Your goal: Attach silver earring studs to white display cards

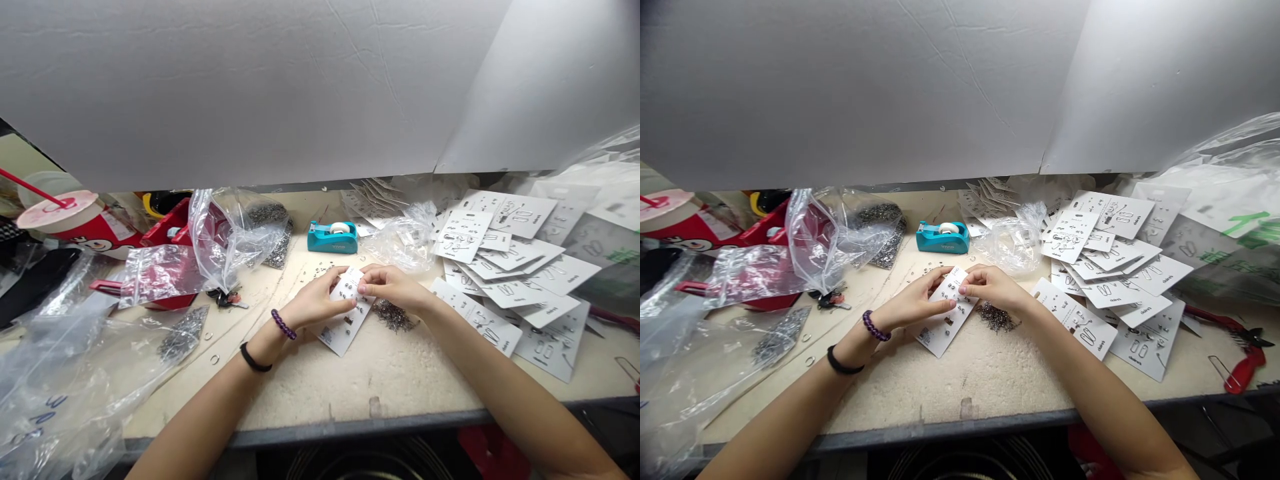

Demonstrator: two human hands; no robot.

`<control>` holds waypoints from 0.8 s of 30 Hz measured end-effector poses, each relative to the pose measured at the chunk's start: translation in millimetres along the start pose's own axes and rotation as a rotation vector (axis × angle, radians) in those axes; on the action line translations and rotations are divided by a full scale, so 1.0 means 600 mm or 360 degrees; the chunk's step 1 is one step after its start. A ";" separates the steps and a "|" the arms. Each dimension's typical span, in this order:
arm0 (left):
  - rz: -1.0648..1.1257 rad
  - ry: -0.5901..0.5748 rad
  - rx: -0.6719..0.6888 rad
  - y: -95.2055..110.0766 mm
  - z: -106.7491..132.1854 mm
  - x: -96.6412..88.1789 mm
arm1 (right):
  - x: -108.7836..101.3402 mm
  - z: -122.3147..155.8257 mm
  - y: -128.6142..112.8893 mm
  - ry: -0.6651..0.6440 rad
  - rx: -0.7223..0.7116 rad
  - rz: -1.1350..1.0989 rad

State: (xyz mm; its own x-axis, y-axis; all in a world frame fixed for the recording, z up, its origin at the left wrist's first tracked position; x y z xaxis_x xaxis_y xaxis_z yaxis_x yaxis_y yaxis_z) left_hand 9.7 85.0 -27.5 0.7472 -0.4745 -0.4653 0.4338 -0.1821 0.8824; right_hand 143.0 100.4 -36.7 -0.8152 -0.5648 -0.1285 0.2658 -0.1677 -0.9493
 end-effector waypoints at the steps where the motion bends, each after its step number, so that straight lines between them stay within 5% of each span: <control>1: -0.0034 0.0024 -0.0011 0.001 0.001 -0.001 | 0.000 0.000 0.000 0.0005 0.0006 0.0000; 24: 0.0014 0.0064 -0.0011 0.011 -0.001 0.004 | 0.004 0.003 -0.012 0.0139 -0.0106 0.0453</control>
State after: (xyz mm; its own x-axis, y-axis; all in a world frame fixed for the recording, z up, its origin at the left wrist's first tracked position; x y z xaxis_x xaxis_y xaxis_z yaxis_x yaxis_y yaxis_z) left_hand 14.8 83.0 -23.0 0.7707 -0.4411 -0.4598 0.4304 -0.1717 0.8861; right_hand 139.8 98.7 -29.9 -0.7548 -0.5094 -0.4133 0.4579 0.0420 -0.8880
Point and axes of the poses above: each hand's wrist, its own z-axis away from the middle knuckle, its own x-axis out of the palm, y = z × x, the point moved 6 cm from there along -z, towards the middle knuckle, and after that the axes turned 5 degrees about x, right-handed, at the moved point
